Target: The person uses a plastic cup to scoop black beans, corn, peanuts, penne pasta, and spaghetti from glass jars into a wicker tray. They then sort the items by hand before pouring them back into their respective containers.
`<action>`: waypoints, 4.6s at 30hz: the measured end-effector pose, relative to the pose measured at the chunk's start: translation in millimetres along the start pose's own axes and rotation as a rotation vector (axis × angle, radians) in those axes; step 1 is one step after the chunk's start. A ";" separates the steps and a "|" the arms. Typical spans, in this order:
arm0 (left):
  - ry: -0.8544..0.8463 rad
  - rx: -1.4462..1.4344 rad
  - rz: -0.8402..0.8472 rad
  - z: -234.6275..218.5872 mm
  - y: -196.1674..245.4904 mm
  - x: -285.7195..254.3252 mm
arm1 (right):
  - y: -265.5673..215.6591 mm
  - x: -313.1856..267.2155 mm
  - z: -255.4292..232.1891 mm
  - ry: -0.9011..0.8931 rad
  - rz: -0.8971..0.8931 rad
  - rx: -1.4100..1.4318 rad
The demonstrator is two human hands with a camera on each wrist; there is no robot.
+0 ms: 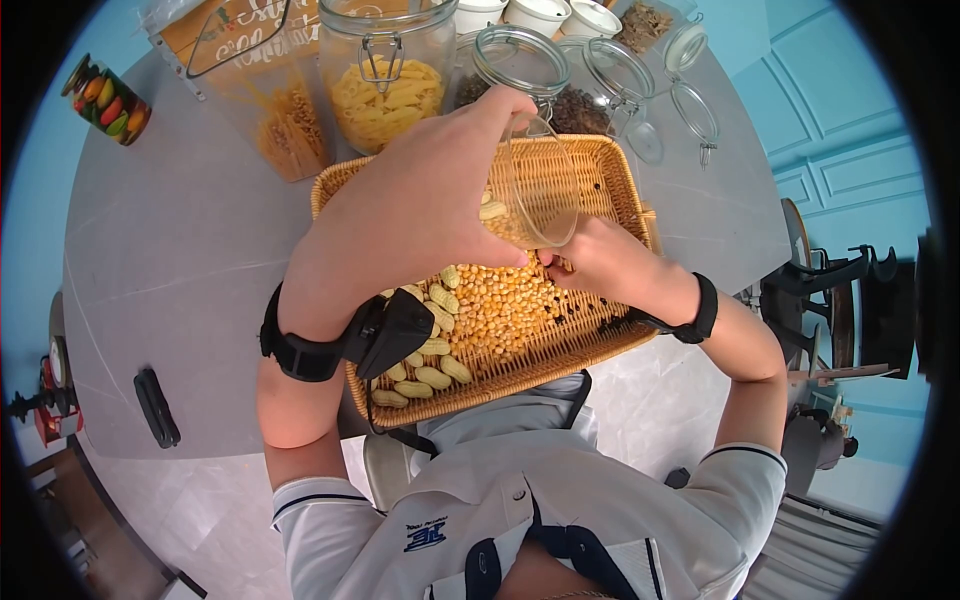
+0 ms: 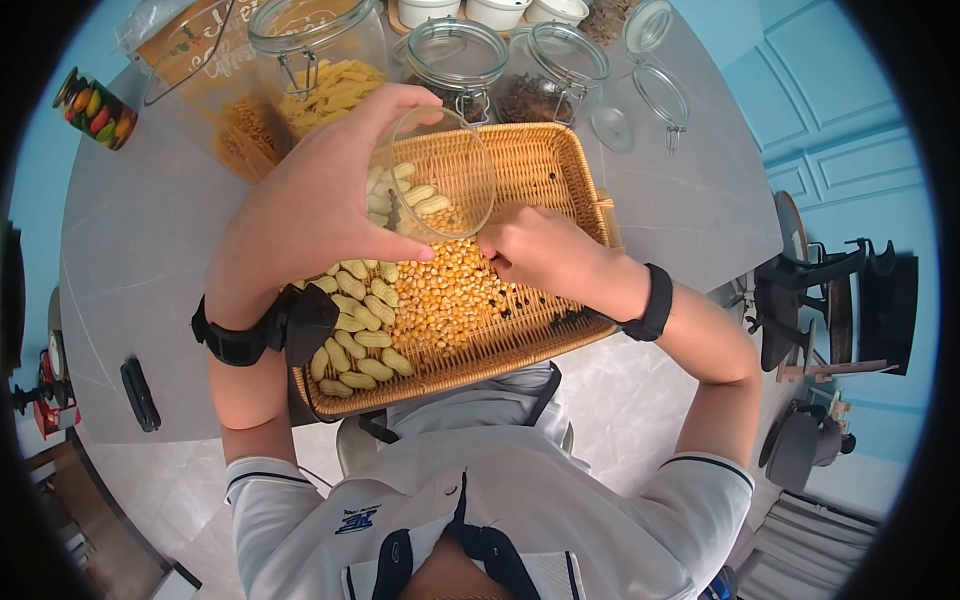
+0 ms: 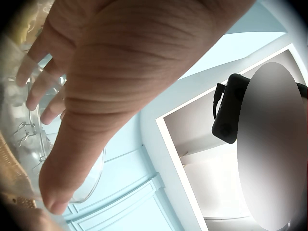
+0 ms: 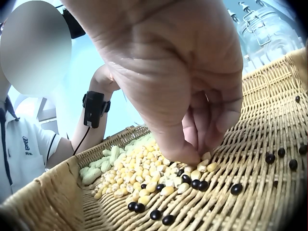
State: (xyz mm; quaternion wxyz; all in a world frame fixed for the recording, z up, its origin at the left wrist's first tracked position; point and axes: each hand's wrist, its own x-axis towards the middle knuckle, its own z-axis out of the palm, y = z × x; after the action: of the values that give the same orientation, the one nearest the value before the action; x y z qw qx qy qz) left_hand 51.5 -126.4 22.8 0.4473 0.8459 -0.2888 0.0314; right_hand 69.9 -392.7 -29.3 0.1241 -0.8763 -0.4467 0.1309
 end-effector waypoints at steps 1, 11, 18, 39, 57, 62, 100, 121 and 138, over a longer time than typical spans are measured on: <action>0.000 0.003 0.002 0.1 -0.2 -0.3 | -1.5 0.7 -0.9 -0.012 0.001 -0.023; -0.008 -0.005 -0.008 -0.6 -1.7 -0.8 | -0.9 -5.0 -66.4 0.350 0.228 0.351; 0.034 0.003 0.094 4.5 -3.6 0.2 | -38.7 16.6 -77.8 0.486 -0.032 0.425; 0.003 0.027 0.012 -0.4 -1.2 -1.6 | 11.2 42.3 -8.2 0.028 0.140 0.342; 0.018 0.045 0.031 -0.3 -2.7 -1.6 | 23.4 13.6 -57.6 0.443 0.341 0.529; -0.008 0.022 0.003 0.9 -2.6 -0.5 | -10.3 4.9 -80.8 0.502 0.135 0.607; -0.007 0.023 0.020 1.3 -3.4 1.3 | 7.5 -58.8 -3.7 -0.144 -0.023 -0.919; -0.047 0.035 -0.014 2.1 -1.9 1.4 | -20.7 -13.3 -74.1 0.481 -0.025 0.108; -0.046 0.069 0.008 3.7 -2.8 1.1 | 18.2 -40.9 -14.8 0.106 0.151 0.253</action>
State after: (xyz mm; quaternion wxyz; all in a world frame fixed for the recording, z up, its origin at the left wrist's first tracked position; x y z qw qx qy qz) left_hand 53.2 -128.6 18.8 0.4111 0.8600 -0.3013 0.0239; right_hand 65.4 -438.0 -16.7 0.2467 -0.8904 -0.3522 0.1488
